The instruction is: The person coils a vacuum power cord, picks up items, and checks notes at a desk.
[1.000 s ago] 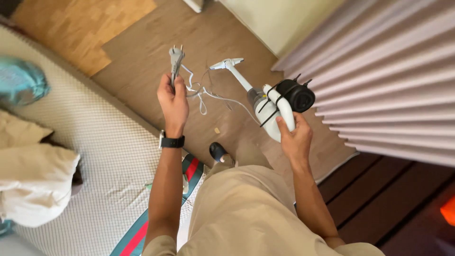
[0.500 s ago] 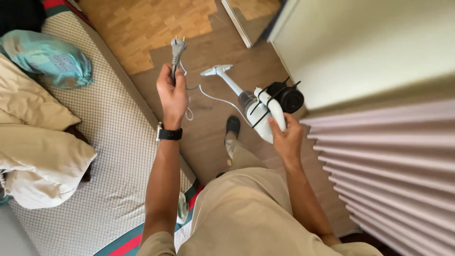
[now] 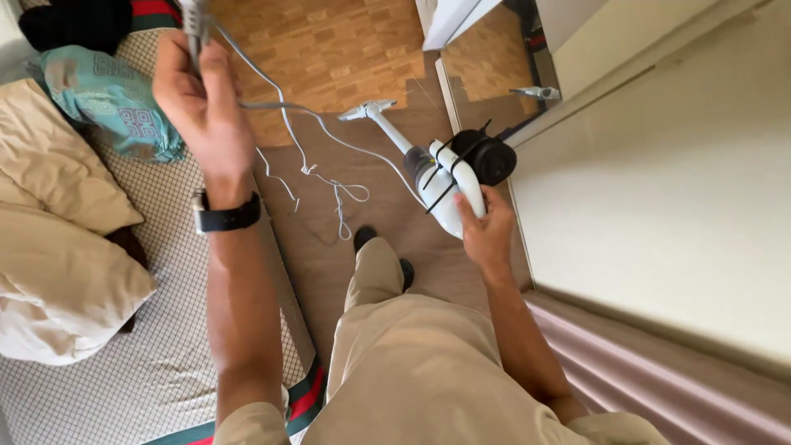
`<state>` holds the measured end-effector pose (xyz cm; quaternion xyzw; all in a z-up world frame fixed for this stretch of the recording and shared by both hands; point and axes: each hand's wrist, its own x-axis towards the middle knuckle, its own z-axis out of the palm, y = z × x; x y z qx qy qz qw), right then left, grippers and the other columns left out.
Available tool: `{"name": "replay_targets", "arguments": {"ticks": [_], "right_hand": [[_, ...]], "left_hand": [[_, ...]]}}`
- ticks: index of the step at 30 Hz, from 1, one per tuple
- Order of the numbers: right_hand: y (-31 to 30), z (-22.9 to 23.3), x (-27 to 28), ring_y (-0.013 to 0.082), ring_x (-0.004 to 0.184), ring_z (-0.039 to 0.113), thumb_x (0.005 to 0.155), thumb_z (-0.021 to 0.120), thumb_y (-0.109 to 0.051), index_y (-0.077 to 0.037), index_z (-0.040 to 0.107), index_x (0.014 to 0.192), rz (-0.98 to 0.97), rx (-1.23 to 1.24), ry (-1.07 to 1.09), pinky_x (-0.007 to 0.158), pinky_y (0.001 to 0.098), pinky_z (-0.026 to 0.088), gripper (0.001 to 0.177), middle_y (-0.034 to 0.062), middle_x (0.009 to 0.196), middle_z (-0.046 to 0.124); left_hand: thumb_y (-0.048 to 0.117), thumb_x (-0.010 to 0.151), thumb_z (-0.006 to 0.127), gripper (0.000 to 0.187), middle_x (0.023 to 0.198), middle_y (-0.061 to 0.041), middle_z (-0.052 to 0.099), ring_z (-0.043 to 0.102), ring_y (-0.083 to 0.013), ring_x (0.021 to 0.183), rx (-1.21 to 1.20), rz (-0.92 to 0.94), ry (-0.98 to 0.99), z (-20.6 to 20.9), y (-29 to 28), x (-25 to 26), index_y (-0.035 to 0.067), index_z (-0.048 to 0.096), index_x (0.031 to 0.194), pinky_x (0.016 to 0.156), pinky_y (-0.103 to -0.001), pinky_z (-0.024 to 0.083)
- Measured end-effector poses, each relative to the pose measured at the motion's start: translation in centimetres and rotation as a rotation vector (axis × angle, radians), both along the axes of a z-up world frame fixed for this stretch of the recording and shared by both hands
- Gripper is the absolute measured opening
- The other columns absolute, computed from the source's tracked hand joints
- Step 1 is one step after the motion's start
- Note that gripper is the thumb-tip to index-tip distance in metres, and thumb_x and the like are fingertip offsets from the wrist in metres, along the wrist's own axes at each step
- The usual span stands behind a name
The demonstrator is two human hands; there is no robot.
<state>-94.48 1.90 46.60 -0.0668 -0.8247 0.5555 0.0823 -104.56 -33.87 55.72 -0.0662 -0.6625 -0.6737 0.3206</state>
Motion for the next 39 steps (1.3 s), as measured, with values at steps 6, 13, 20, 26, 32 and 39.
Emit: {"name": "replay_targets", "arguments": {"ticks": [6, 13, 20, 26, 32, 39], "right_hand": [[-2.2, 0.7, -11.9, 0.0107, 0.078, 0.066, 0.093, 0.077, -0.023, 0.005, 0.07, 0.111, 0.009, -0.037, 0.049, 0.069, 0.0267, 0.053, 0.035, 0.0096, 0.091, 0.074], [-6.2, 2.7, -25.9, 0.0117, 0.072, 0.065, 0.091, 0.077, -0.023, 0.004, 0.072, 0.11, -0.003, 0.045, -0.037, 0.065, 0.0279, 0.052, 0.033, 0.01, 0.084, 0.074], [-8.9, 2.1, -37.5, 0.0118, 0.076, 0.066, 0.091, 0.079, -0.023, 0.005, 0.072, 0.11, -0.013, 0.078, 0.008, 0.067, 0.0278, 0.053, 0.034, 0.0114, 0.088, 0.075], [-10.6, 2.9, -46.9, 0.0105, 0.069, 0.062, 0.091, 0.078, -0.022, 0.004, 0.072, 0.108, -0.03, 0.039, -0.12, 0.061, 0.028, 0.049, 0.032, 0.0087, 0.083, 0.072], [-10.9, 0.0, -59.2, 0.0095, 0.074, 0.062, 0.091, 0.078, -0.019, 0.005, 0.072, 0.106, 0.034, 0.027, -0.076, 0.066, 0.0268, 0.05, 0.028, 0.0075, 0.086, 0.073], [-11.0, -0.3, -74.4, 0.0131, 0.078, 0.067, 0.091, 0.077, -0.019, 0.004, 0.072, 0.108, 0.181, 0.096, -0.07, 0.071, 0.0291, 0.053, 0.029, 0.01, 0.09, 0.075]], "left_hand": [[0.005, 0.118, 0.054, 0.02, 0.078, -0.001, 0.05, 0.04, -0.0069, 0.064, 0.034, -0.051, 0.087, 2.1, 0.4, -9.8, 0.003, 0.049, 0.1, 0.059, -0.023, 0.033], [0.005, 0.112, 0.053, 0.013, 0.082, 0.003, 0.049, 0.041, -0.004, 0.067, 0.075, -0.136, -0.032, 1.1, 0.9, -22.6, 0.004, 0.051, 0.099, 0.056, -0.021, 0.033], [0.005, 0.113, 0.053, 0.013, 0.079, 0.003, 0.049, 0.041, -0.0037, 0.067, 0.097, -0.184, -0.028, 3.2, -1.5, -34.6, 0.004, 0.052, 0.1, 0.059, -0.023, 0.034], [0.005, 0.118, 0.056, 0.018, 0.079, 0.002, 0.048, 0.04, -0.0052, 0.066, 0.098, -0.196, 0.042, 4.0, -3.0, -44.0, 0.0, 0.054, 0.101, 0.06, -0.024, 0.032], [0.004, 0.115, 0.057, 0.012, 0.084, 0.001, 0.054, 0.045, -0.0069, 0.068, 0.054, -0.135, 0.08, 3.3, -5.0, -55.4, -0.002, 0.058, 0.105, 0.063, -0.026, 0.036], [0.003, 0.119, 0.058, 0.017, 0.082, 0.0, 0.052, 0.042, -0.0061, 0.066, 0.041, -0.059, 0.019, 3.2, -6.5, -66.4, -0.003, 0.056, 0.103, 0.061, -0.025, 0.033]]}}
